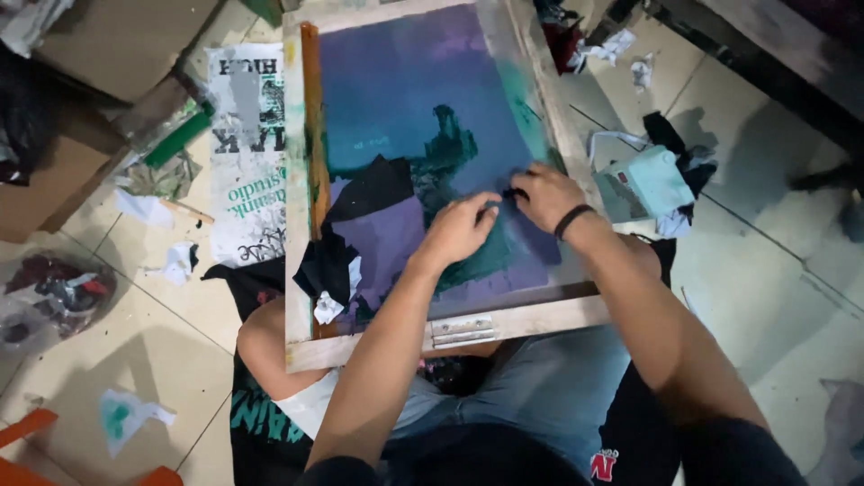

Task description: Applying small pieces of tape to a screen printing frame to mask off areas around the design.

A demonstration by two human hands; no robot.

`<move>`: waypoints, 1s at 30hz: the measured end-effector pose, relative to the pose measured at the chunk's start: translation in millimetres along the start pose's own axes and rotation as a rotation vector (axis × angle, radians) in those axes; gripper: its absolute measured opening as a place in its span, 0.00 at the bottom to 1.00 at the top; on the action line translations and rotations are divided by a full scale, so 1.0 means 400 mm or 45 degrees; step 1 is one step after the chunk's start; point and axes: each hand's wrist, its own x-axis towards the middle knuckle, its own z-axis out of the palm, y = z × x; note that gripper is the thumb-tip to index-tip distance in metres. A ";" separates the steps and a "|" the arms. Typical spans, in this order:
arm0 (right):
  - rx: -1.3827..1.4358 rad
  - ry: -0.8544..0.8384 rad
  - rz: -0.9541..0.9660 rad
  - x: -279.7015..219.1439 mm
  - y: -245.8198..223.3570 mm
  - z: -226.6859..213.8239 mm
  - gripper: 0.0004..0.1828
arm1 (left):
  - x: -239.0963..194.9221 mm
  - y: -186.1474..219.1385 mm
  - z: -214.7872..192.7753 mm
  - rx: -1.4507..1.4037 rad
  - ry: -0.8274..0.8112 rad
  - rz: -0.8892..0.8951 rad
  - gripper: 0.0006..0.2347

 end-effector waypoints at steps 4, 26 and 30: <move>-0.062 -0.232 -0.022 -0.057 -0.022 -0.035 0.15 | -0.012 -0.001 0.010 0.055 -0.081 -0.007 0.18; 0.032 -0.054 -0.138 0.063 0.067 0.125 0.11 | 0.068 -0.022 0.089 0.265 0.055 0.130 0.15; -0.025 -0.139 -0.195 -0.075 0.011 0.155 0.10 | 0.045 -0.048 0.078 0.283 -0.004 0.109 0.16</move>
